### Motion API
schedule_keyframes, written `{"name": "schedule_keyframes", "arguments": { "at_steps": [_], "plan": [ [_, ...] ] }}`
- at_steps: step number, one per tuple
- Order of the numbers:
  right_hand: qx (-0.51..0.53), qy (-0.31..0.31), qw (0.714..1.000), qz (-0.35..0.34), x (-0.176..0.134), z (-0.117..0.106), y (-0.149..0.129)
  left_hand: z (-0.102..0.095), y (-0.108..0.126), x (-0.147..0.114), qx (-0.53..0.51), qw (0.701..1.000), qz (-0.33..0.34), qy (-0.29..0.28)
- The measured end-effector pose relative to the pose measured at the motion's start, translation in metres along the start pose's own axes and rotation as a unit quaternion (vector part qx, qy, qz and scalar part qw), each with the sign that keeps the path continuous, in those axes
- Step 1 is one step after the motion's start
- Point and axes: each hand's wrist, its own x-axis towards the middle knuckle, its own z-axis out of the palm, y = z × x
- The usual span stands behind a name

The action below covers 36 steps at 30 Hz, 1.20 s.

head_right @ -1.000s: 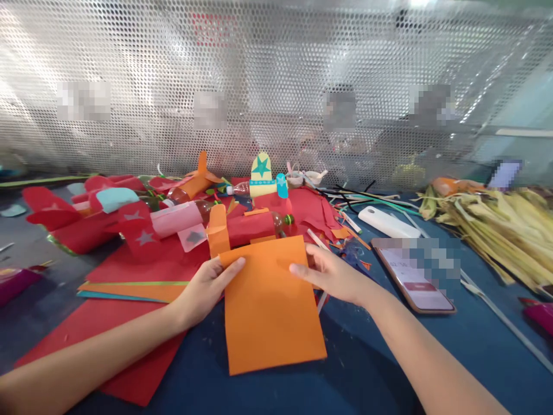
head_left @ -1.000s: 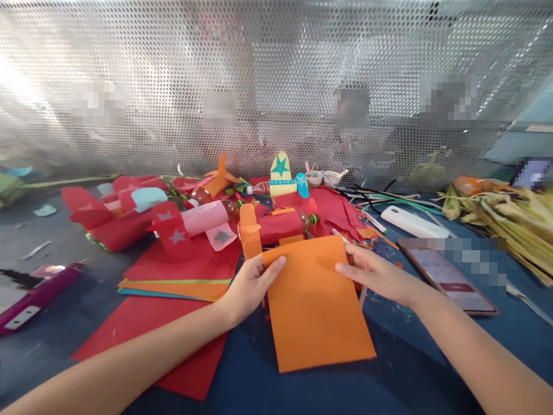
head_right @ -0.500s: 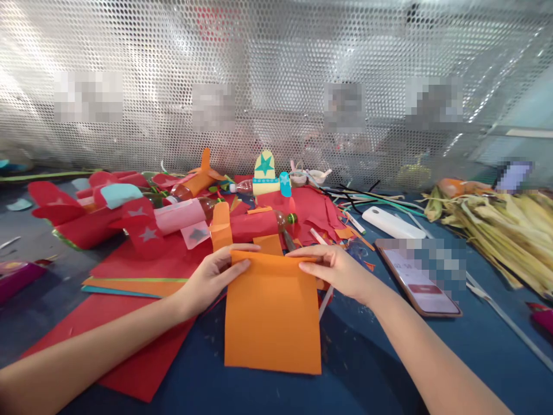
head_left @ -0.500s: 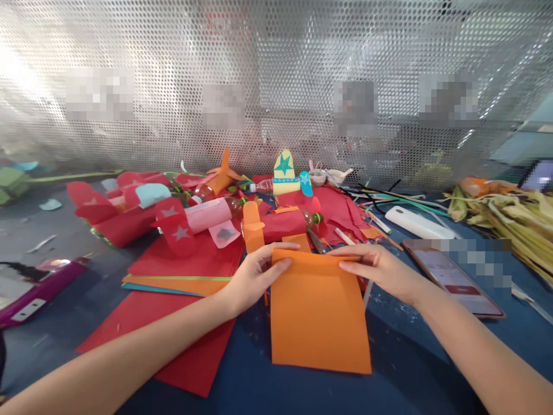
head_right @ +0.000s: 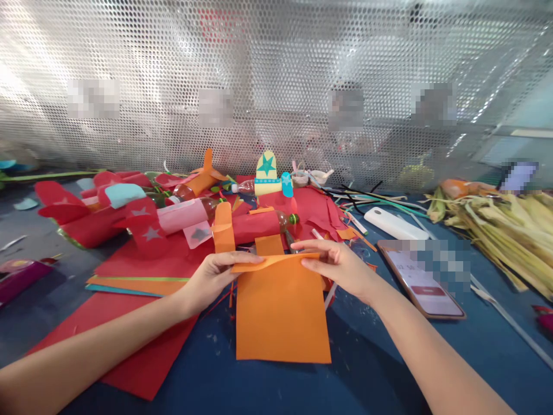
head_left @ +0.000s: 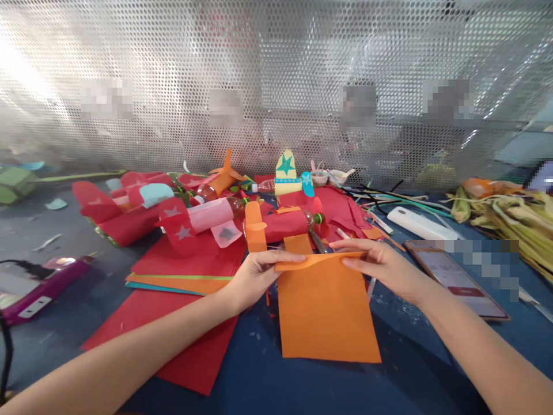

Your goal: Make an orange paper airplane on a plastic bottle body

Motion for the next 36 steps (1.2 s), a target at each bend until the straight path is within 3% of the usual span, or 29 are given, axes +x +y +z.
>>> {"name": "schedule_keyframes", "arguments": {
  "at_steps": [10, 16, 20, 23, 29, 33, 36],
  "plan": [
    [0.017, -0.025, 0.999, 0.010, 0.003, 0.001, 0.007, 0.005, -0.009, -0.001, -0.056, 0.996, -0.069, -0.030],
    [-0.011, -0.035, 0.999, 0.012, 0.000, -0.002, 0.001, 0.000, -0.005, 0.001, 0.007, 0.999, -0.035, -0.021],
    [-0.050, -0.020, 0.998, -0.025, 0.000, -0.004, 0.000, -0.002, -0.001, 0.001, -0.028, 0.999, -0.024, -0.025],
    [-0.054, -0.008, 0.998, -0.015, 0.001, -0.005, 0.001, -0.004, -0.001, 0.000, -0.046, 0.998, -0.033, -0.025],
    [-0.090, 0.041, 0.995, 0.005, 0.002, -0.005, 0.004, -0.005, -0.005, -0.003, -0.141, 0.985, -0.034, -0.098],
    [-0.095, 0.025, 0.994, 0.041, 0.001, -0.003, 0.002, 0.000, -0.004, 0.000, 0.000, 0.999, -0.039, -0.032],
    [-0.047, 0.003, 0.998, 0.035, 0.000, -0.003, 0.000, 0.003, -0.007, 0.001, 0.052, 0.998, -0.027, -0.018]
  ]
}}
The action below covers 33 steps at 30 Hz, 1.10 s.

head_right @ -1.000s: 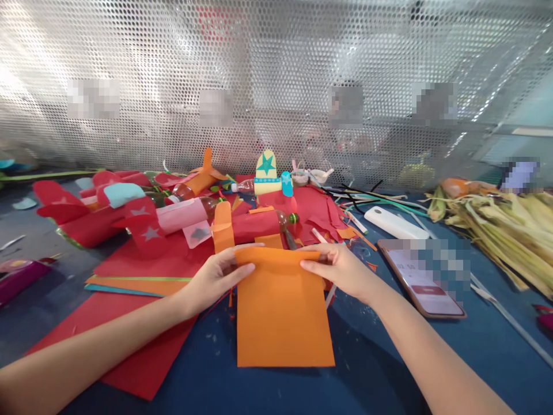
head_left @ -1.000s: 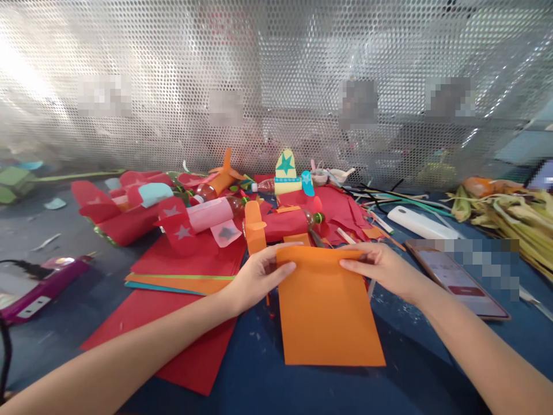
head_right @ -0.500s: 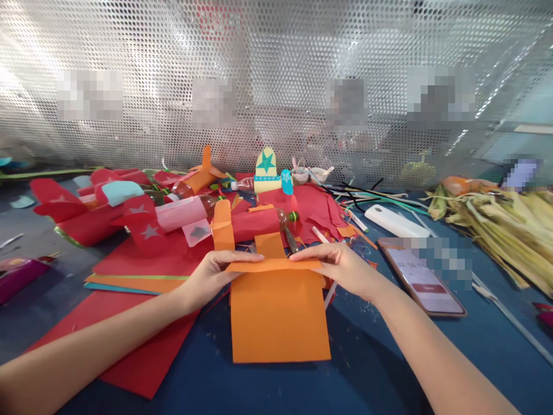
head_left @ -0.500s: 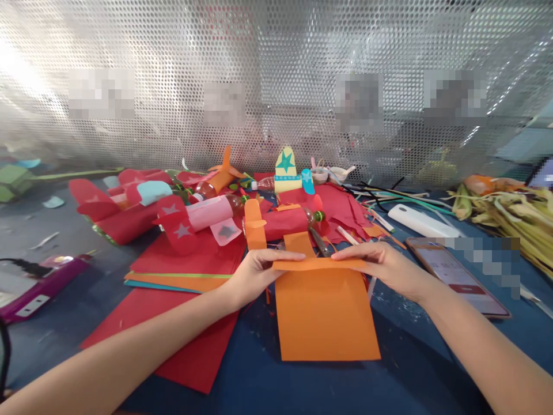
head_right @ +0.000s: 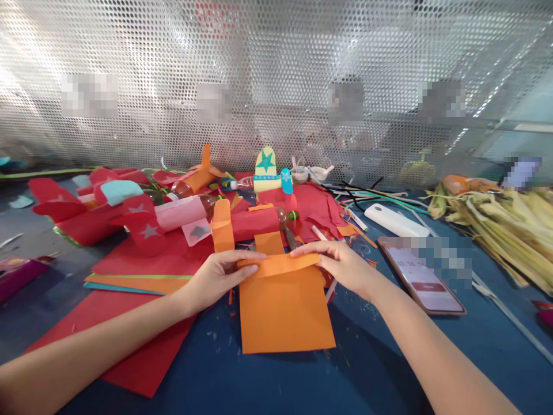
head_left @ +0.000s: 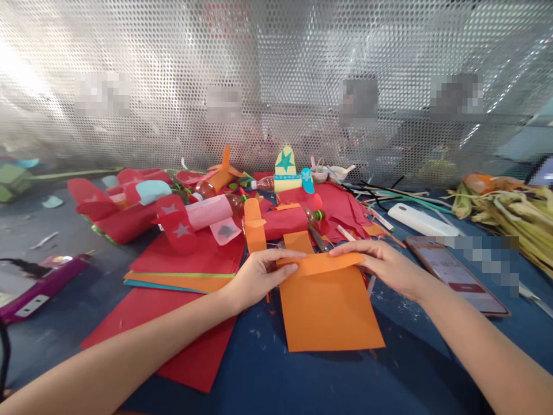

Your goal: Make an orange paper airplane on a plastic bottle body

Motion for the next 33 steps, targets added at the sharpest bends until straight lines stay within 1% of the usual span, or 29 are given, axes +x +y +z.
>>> {"name": "schedule_keyframes", "arguments": {
  "at_steps": [3, 5, 7, 9, 12, 16, 20, 25, 30, 33],
  "plan": [
    [0.118, -0.032, 0.992, -0.003, 0.000, 0.000, -0.002, 0.001, -0.003, 0.000, 0.023, 1.000, 0.009, 0.000],
    [0.168, -0.038, 0.985, 0.009, 0.001, 0.001, -0.002, 0.001, -0.004, 0.000, 0.034, 0.999, 0.006, -0.007],
    [0.137, -0.024, 0.990, 0.017, 0.002, 0.004, -0.001, 0.001, -0.004, -0.001, 0.032, 0.999, 0.000, -0.021],
    [0.055, -0.017, 0.998, 0.013, 0.003, 0.006, 0.000, 0.002, -0.003, -0.002, 0.031, 0.999, -0.011, -0.038],
    [-0.042, -0.035, 0.998, -0.012, 0.005, 0.009, 0.003, 0.004, -0.003, -0.002, 0.047, 0.997, -0.028, -0.056],
    [-0.096, -0.038, 0.994, -0.041, 0.004, 0.009, 0.003, 0.004, -0.003, 0.000, 0.051, 0.995, -0.043, -0.075],
    [-0.148, -0.041, 0.988, -0.033, 0.001, 0.009, 0.001, 0.003, -0.003, 0.002, 0.065, 0.995, -0.036, -0.068],
    [-0.150, -0.053, 0.987, -0.019, 0.002, 0.011, 0.000, 0.004, -0.003, 0.002, 0.062, 0.994, -0.042, -0.076],
    [-0.126, -0.052, 0.991, -0.008, 0.003, 0.011, 0.001, 0.006, -0.004, 0.002, 0.046, 0.994, -0.072, -0.074],
    [-0.122, -0.056, 0.991, -0.015, 0.002, 0.010, 0.002, 0.005, -0.002, 0.002, 0.019, 0.992, -0.096, -0.084]
  ]
}}
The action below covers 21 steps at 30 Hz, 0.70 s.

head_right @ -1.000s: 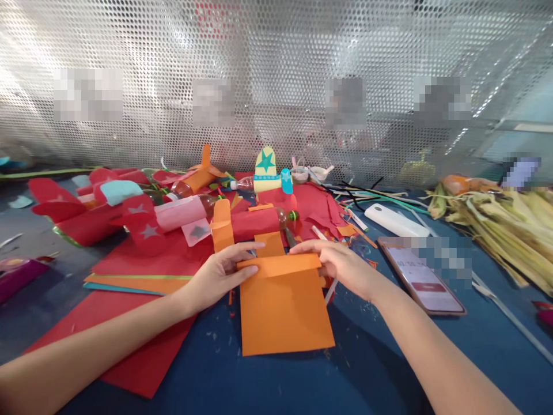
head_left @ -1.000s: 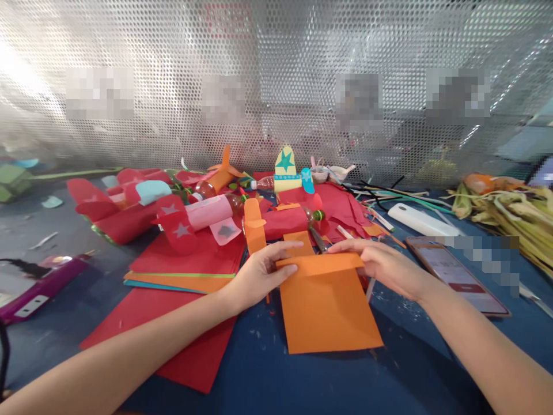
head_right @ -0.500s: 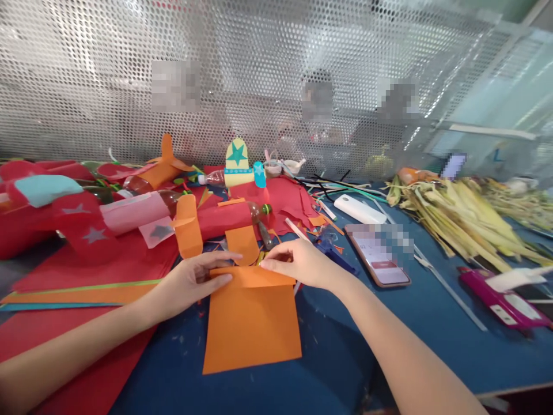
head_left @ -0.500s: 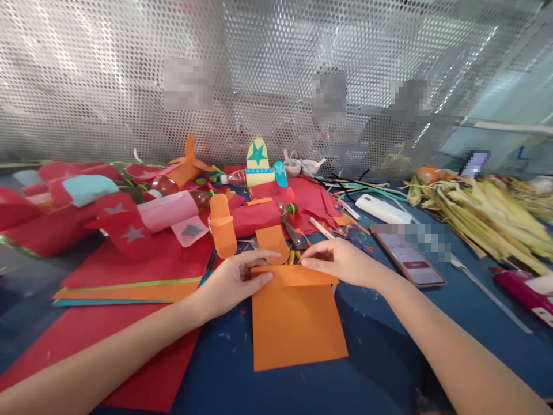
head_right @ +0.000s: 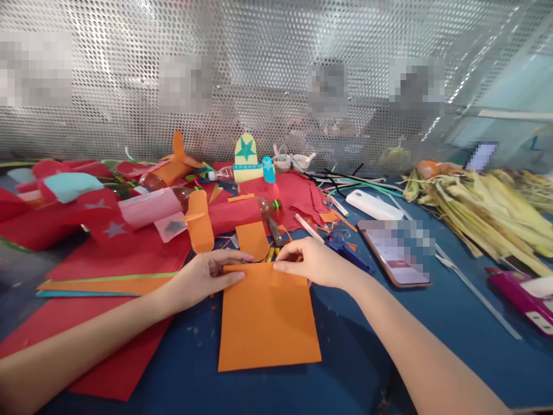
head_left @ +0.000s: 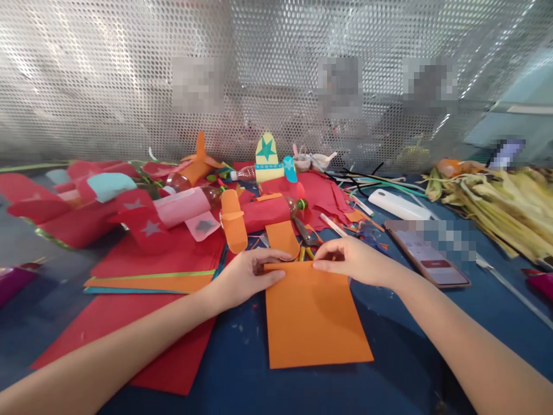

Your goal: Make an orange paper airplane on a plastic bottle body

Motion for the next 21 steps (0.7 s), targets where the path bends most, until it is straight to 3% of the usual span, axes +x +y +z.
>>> {"name": "schedule_keyframes", "arguments": {
  "at_steps": [13, 21],
  "plan": [
    [-0.016, -0.012, 1.000, 0.005, -0.0007, -0.0012, 0.0042, -0.0033, 0.0027, -0.0027, -0.020, 0.999, -0.035, -0.024],
    [-0.007, -0.034, 0.999, -0.009, -0.0028, -0.0014, -0.0016, -0.0031, 0.0043, -0.0053, 0.019, 1.000, -0.006, -0.022]
  ]
}}
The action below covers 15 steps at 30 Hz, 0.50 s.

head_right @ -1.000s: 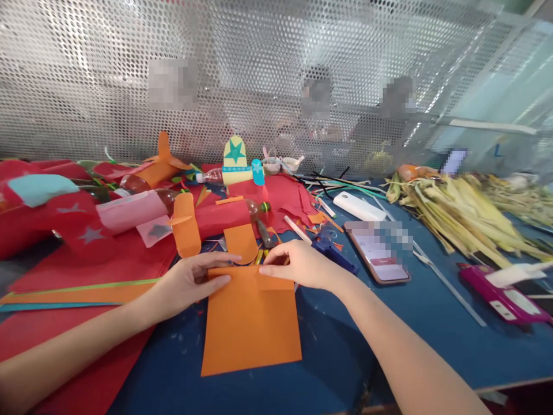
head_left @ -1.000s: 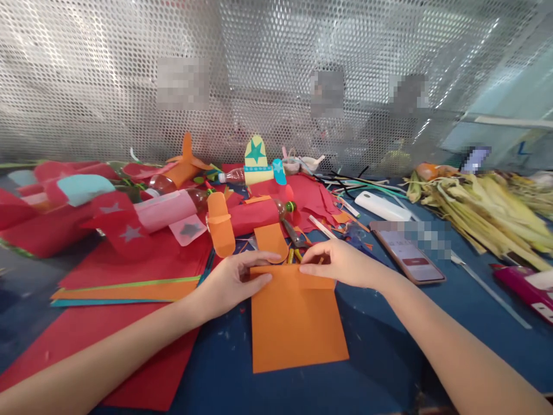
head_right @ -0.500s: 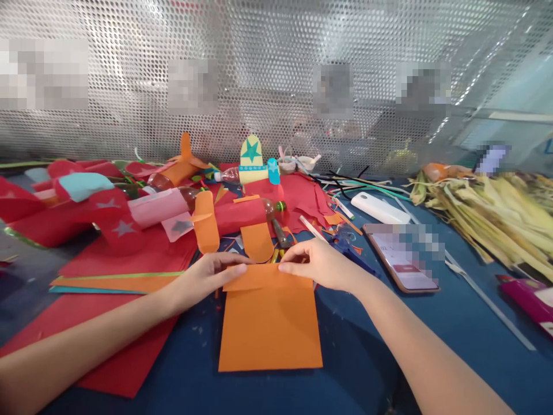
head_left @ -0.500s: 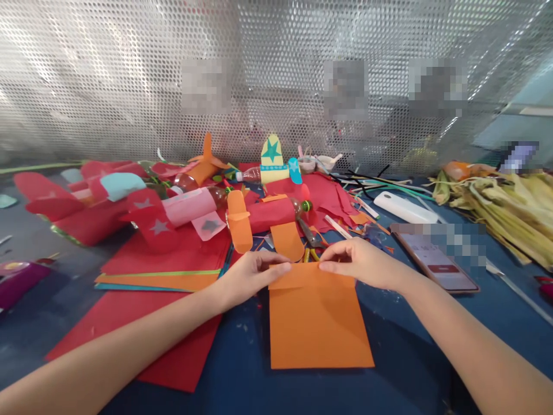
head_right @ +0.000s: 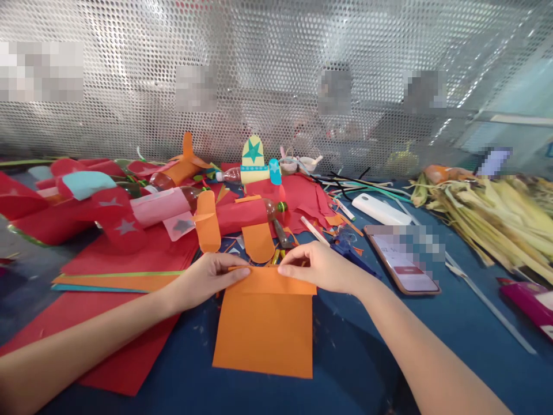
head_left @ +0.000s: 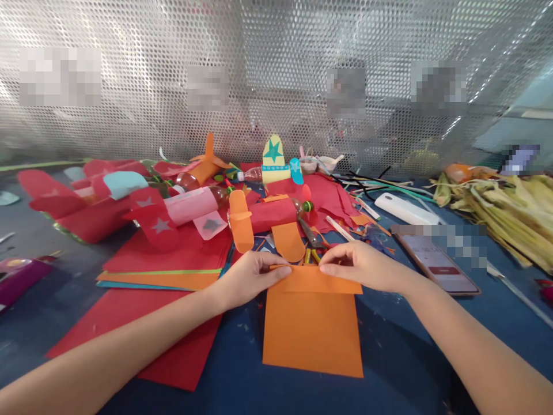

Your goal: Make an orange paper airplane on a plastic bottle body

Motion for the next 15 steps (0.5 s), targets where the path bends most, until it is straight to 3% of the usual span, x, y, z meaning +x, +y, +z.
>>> {"name": "schedule_keyframes", "arguments": {
  "at_steps": [7, 15],
  "plan": [
    [0.000, -0.036, 0.999, -0.003, -0.006, 0.010, -0.011, 0.010, 0.002, -0.007, 0.017, 0.999, 0.006, -0.045],
    [-0.017, -0.045, 0.999, 0.002, -0.005, 0.014, -0.011, 0.013, 0.002, -0.007, 0.026, 0.998, -0.008, -0.052]
  ]
}}
